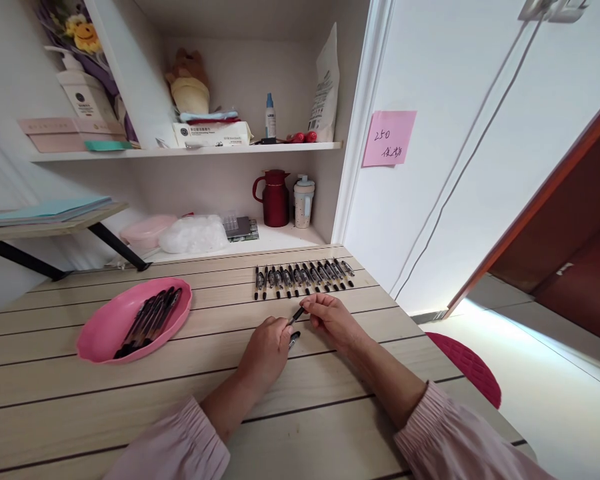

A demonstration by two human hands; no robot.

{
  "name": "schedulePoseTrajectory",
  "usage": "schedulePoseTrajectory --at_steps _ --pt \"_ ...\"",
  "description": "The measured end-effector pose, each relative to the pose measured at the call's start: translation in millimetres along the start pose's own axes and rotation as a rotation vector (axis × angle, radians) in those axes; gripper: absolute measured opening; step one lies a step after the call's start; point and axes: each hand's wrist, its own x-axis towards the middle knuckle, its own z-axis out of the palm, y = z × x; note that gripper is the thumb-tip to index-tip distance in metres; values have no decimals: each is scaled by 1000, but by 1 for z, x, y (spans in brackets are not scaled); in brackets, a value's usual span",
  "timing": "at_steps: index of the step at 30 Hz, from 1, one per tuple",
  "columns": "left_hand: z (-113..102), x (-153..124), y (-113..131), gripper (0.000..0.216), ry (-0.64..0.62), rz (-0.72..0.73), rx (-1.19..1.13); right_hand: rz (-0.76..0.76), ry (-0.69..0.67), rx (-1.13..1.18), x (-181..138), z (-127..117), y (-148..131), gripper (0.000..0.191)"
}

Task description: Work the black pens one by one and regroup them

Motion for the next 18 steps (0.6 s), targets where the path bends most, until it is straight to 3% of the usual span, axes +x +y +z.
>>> schedulePoseTrajectory --at_steps 5,11,18 --pt "0 0 1 30 -2 -7 5 5 58 -41 0 0 2 33" --pt "0 0 0 30 7 -4 -8 -14 7 2 1 0 2 27" --pt "-2 -1 2 30 -5 -7 -7 -2 40 -36 1 -1 4 32"
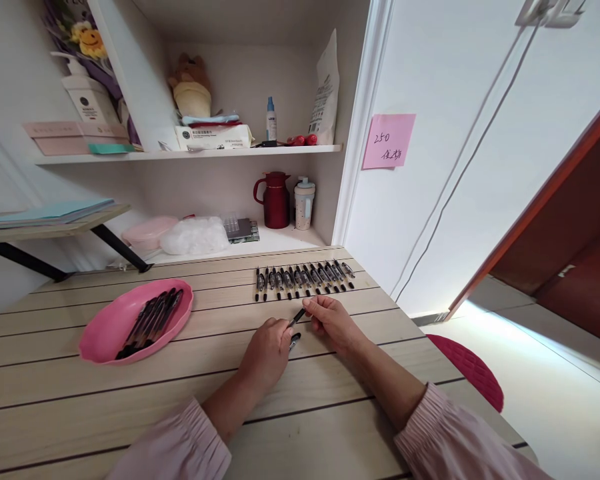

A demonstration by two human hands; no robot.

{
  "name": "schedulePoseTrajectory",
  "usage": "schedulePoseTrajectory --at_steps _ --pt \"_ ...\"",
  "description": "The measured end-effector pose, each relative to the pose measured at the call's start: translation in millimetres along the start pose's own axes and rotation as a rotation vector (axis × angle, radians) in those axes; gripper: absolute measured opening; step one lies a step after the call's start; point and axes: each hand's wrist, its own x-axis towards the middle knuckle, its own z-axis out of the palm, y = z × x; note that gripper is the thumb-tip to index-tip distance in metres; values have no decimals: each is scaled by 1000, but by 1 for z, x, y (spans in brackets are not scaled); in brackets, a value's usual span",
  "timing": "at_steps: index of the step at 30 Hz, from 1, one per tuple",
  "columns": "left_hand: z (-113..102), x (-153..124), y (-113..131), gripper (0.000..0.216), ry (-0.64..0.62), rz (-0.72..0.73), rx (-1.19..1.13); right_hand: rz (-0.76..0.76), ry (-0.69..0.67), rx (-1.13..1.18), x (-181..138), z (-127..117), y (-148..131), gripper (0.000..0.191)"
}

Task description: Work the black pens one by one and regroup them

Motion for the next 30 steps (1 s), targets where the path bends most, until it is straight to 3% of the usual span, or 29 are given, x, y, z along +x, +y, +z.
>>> schedulePoseTrajectory --at_steps 4,10,14,19,22,27,30 --pt "0 0 -1 30 -1 -6 -3 0 -54 34 0 0 -1 29" --pt "0 0 -1 29 17 -14 -4 -27 -33 -23 0 0 0 32" --pt "-2 -3 1 18 34 -80 29 -51 39 -78 2 -1 -1 30" --pt "-3 -5 -2 2 -52 -187 2 -73 113 -274 9 -5 7 21" --pt "-4 -2 -3 4 -15 -256 -163 -24 36 -308 7 -4 11 16" --pt "-5 1 2 16 38 -368 -596 165 -264 11 -9 7 3 25" --pt "-6 -1 5 20 15 -378 -666 157 -304 85 -13 11 1 28"
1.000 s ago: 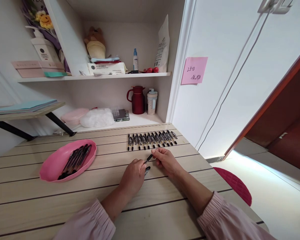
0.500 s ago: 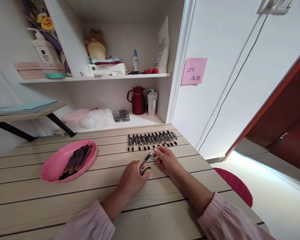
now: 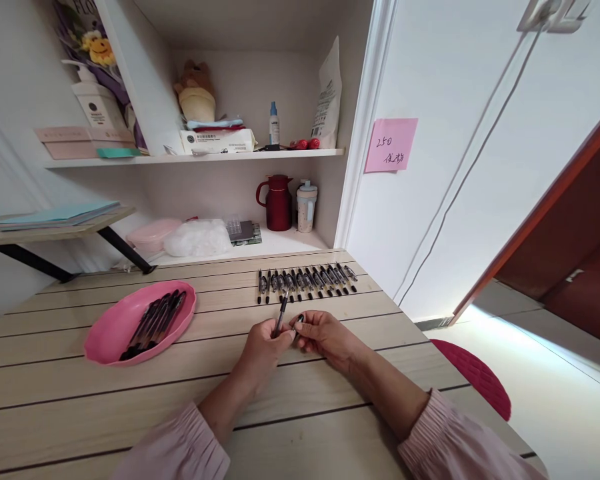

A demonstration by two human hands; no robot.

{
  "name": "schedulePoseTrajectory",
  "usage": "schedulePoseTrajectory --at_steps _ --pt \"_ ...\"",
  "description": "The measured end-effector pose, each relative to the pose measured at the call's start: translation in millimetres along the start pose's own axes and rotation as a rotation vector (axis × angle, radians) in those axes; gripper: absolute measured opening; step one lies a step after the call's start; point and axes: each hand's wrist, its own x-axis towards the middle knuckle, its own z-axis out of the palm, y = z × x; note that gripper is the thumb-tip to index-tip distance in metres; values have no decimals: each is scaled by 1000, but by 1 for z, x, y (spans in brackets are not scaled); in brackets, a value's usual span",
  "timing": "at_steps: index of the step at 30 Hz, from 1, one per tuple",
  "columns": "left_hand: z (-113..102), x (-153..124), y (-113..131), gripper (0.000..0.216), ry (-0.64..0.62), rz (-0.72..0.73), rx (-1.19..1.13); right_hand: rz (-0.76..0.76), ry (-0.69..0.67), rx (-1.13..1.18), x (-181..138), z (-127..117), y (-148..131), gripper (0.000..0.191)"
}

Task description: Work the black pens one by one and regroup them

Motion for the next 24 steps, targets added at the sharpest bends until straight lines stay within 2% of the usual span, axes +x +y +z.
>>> schedulePoseTrajectory --at_steps 2,6,8,13,20,24 --pt "-1 -1 0 25 -19 13 30 -58 98 14 3 -2 -1 30" --pt "-3 -2 -3 35 -78 41 165 -229 388 73 10 -15 -7 35" --pt "-3 -1 -4 35 -98 58 225 -296 454 88 12 -20 -11 37" --pt "-2 -1 -4 33 -125 92 281 -344 406 24 10 -21 -13 39" --pt "0 4 -5 24 -83 154 294 -234 244 -137 8 -11 -10 36" --pt "2 8 -9 23 -39 160 291 -202 244 -115 8 -7 -8 34"
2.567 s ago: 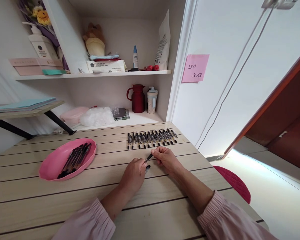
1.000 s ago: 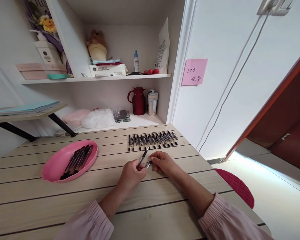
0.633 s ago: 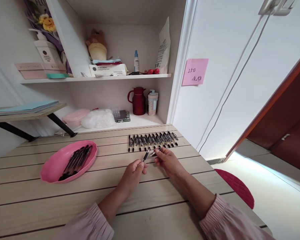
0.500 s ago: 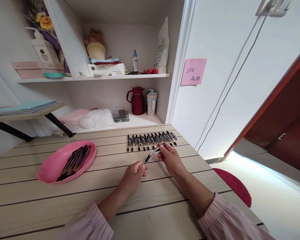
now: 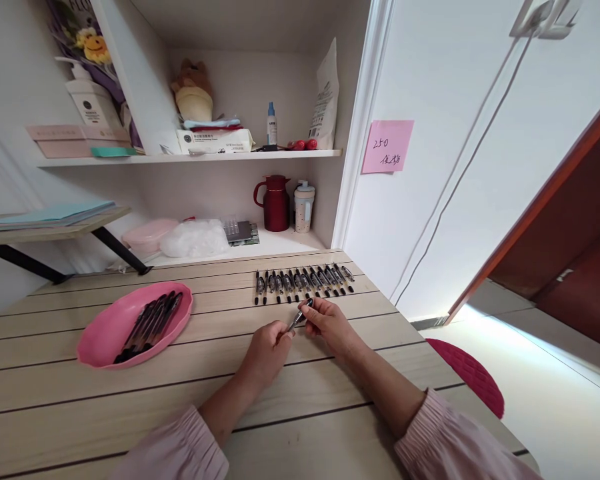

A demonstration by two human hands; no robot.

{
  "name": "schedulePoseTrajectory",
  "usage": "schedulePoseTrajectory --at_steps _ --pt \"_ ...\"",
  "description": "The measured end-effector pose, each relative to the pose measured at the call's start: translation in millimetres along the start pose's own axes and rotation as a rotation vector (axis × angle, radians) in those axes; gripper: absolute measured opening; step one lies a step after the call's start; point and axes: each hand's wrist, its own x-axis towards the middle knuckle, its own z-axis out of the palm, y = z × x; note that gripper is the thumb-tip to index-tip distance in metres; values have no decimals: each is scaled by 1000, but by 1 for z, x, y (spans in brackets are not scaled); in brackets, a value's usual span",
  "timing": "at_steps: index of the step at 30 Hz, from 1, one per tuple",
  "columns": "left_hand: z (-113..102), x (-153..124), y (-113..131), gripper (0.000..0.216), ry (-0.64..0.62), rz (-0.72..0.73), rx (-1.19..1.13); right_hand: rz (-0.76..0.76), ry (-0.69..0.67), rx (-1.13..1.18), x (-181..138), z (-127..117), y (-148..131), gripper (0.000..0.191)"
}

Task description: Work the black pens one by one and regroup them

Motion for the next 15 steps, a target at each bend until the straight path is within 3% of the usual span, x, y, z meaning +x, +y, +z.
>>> schedulePoseTrajectory --at_steps 15 --pt "-4 -4 2 20 63 28 -5 -47 -29 -8 -8 11 11 34"
